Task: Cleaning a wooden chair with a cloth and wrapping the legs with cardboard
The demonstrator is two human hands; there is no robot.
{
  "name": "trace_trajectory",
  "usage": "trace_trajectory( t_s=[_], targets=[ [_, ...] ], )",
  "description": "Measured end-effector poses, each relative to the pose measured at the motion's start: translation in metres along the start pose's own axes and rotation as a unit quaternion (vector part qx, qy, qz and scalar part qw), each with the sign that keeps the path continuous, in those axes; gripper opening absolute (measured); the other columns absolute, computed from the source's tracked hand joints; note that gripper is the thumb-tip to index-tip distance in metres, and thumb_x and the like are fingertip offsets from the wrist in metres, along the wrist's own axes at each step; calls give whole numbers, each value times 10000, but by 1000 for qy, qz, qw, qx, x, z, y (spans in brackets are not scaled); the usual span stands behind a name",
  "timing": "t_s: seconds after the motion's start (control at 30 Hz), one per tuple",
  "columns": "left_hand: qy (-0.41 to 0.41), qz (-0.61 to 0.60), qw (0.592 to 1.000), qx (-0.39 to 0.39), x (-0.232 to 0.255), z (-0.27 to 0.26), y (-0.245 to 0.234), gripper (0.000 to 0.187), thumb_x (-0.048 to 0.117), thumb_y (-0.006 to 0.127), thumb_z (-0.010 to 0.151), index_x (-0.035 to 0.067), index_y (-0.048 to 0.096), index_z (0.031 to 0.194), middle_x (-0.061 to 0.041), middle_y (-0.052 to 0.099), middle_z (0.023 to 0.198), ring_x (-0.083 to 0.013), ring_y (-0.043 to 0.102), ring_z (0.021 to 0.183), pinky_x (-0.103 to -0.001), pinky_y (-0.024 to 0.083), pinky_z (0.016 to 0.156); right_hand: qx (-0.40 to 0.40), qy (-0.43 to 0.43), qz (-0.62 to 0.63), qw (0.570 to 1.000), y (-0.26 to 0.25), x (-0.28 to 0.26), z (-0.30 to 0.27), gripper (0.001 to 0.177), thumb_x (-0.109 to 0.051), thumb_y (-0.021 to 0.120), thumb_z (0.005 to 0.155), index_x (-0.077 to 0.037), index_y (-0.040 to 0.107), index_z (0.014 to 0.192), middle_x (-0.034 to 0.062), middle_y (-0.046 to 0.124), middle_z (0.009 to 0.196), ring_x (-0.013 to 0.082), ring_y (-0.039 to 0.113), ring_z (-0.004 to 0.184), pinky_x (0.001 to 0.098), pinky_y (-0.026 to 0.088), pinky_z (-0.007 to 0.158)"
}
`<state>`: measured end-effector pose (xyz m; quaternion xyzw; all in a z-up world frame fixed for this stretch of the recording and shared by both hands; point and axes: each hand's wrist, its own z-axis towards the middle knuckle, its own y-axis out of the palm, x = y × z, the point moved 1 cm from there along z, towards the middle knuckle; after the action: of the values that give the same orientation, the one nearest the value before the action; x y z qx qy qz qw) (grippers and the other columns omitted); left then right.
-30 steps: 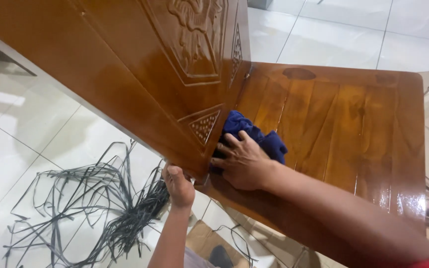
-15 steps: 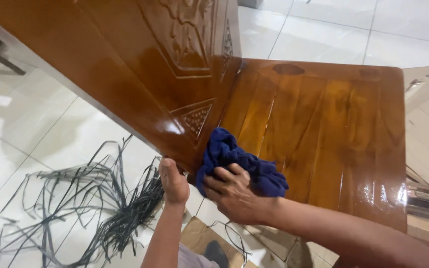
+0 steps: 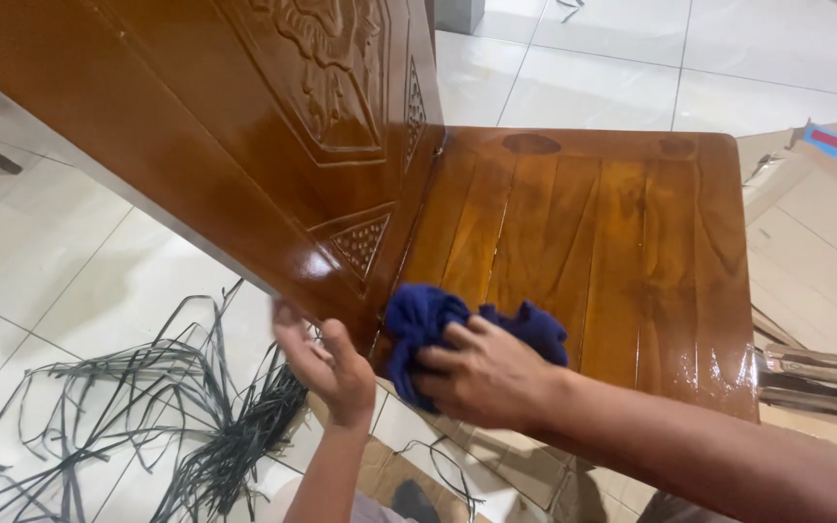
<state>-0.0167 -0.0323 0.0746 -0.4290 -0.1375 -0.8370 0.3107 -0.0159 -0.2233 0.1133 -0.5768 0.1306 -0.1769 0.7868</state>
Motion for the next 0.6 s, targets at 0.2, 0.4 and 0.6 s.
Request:
trace_trajectory(
  t_s=[0.2,0.4,0.6],
  targets=[
    [334,47,938,-85,6,-38,9,563,369,523,1034,130,357,1516,-30,406,1564,-156,537,1152,-374,421,1148,-162,58,71,983,-44,4,-43,302,-403,674,924,-229,727,1165,11,632,1259,283,533,1041,494,424,876],
    [266,105,860,-424,36,-47,37,637,569,419,1023,119,508,1465,-95,486,1547,-321,379,1477,-533,241,1235,-138,246,-132,950,-54,91,-127,374,-491,654,888,-280,698,1193,7,678,1290,282,657,1111,455,568,870],
    [199,165,783,-565,31,-50,41,898,771,281,951,123,385,1565,-84,324,1654,-381,143,1538,-613,37,1200,-112,303,-159,933,-64,48,-154,265,-333,640,914,-188,693,1130,53,704,1158,250,696,829,361,610,722]
  ],
)
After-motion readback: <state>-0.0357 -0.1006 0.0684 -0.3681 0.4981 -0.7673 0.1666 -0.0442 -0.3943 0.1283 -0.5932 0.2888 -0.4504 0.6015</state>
